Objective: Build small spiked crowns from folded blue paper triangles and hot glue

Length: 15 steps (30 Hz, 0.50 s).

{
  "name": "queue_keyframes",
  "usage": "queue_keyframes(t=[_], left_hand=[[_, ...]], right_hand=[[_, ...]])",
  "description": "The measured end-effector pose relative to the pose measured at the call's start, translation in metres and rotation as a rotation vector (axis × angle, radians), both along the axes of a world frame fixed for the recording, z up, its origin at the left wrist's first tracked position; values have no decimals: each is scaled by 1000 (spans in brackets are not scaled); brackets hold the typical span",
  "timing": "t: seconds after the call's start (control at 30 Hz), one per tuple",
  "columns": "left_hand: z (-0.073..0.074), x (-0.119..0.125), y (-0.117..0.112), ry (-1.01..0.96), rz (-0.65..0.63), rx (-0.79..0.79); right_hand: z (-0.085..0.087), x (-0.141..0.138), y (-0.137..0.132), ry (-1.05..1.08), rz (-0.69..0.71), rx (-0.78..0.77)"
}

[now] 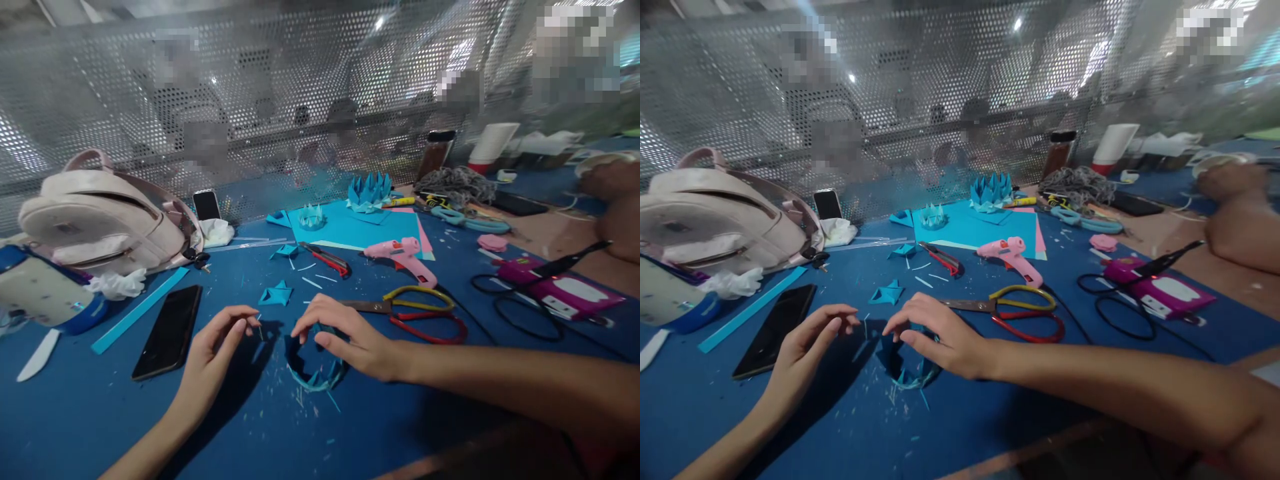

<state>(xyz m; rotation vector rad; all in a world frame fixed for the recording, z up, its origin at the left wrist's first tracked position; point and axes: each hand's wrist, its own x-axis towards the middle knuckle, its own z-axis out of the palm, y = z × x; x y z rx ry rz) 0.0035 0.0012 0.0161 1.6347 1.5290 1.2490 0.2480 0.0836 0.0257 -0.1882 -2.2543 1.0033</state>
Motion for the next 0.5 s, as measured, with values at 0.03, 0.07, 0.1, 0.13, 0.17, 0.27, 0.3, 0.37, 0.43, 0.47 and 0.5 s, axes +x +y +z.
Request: queue_keyframes(t=[0.03,0.07,0.1,0.13,0.17,0.27,0.3,0.37,0.43,0.47,0.5], left_hand=[[0,-1,0,27,-18,9],[1,-2,-1,62,-50,28],[2,-2,-2,105,-96,55],[3,-2,-3,161,-151,89],[4,-2,-5,230,-212,126],[7,6,-11,474,-391,206],[7,10,-13,554,-436,214],[7,18,-15,678,-497,227],[6,25,-15,745,-505,252],[6,26,-14,760,-496,263],[7,26,-14,767,-482,269]], right_hand=[[1,0,-1,12,-3,15],[1,1,-1,24,-12,29],[1,1,-2,42,-27,42],[0,1,-2,64,-53,49],[0,1,-2,86,-85,49],[-4,1,0,152,-190,-9],[-5,0,1,166,-215,-37],[-5,0,2,181,-238,-73],[-1,1,3,177,-231,-75],[3,2,2,167,-218,-71],[7,5,2,156,-202,-65]])
